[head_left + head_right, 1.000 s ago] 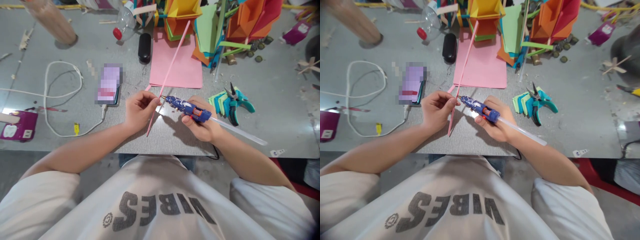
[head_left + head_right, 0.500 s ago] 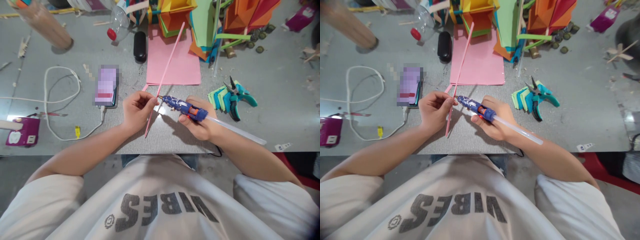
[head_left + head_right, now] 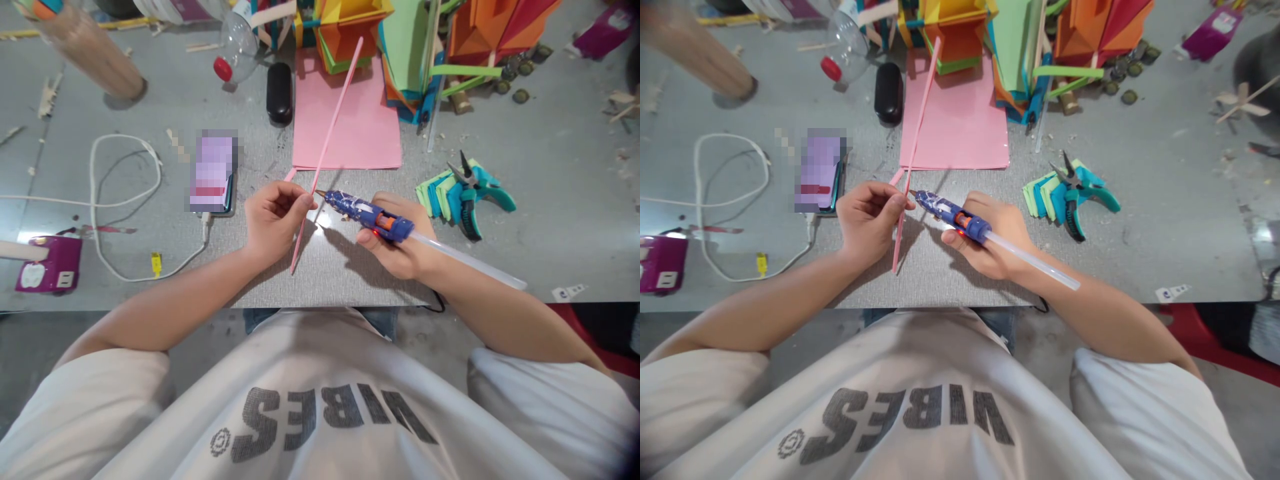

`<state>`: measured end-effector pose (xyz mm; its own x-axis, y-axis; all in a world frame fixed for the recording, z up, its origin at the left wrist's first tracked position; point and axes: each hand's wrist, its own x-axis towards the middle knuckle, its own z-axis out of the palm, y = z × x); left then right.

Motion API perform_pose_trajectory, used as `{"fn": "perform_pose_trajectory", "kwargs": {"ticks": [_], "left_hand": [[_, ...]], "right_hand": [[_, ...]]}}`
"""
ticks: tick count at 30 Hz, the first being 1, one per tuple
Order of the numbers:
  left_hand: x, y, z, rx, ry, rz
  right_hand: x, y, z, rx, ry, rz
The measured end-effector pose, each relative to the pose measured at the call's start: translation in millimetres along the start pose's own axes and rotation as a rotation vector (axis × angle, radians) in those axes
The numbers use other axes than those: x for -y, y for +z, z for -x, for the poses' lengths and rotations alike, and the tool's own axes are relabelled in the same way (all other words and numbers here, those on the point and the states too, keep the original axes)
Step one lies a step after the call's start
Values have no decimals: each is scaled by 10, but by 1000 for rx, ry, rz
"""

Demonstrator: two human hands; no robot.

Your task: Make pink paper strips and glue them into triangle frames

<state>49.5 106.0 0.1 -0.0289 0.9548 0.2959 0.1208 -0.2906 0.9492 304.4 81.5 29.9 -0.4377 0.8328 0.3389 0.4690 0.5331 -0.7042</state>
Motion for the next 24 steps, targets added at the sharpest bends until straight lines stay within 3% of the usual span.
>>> {"fn": "perform_pose_trajectory", "kwargs": {"ticks": [9, 15, 20, 24], "left_hand": [[18, -16, -3, 13, -58, 29], [98, -41, -22, 87, -181, 179], [27, -36, -38, 174, -312, 361], [-44, -49, -48, 243, -365, 480]], "right_hand": [[13, -1, -17, -76, -21, -7], [-54, -20, -11, -196, 5, 8], [-276, -162, -101, -288, 242, 125], [-407, -296, -236, -174, 446, 421]]}}
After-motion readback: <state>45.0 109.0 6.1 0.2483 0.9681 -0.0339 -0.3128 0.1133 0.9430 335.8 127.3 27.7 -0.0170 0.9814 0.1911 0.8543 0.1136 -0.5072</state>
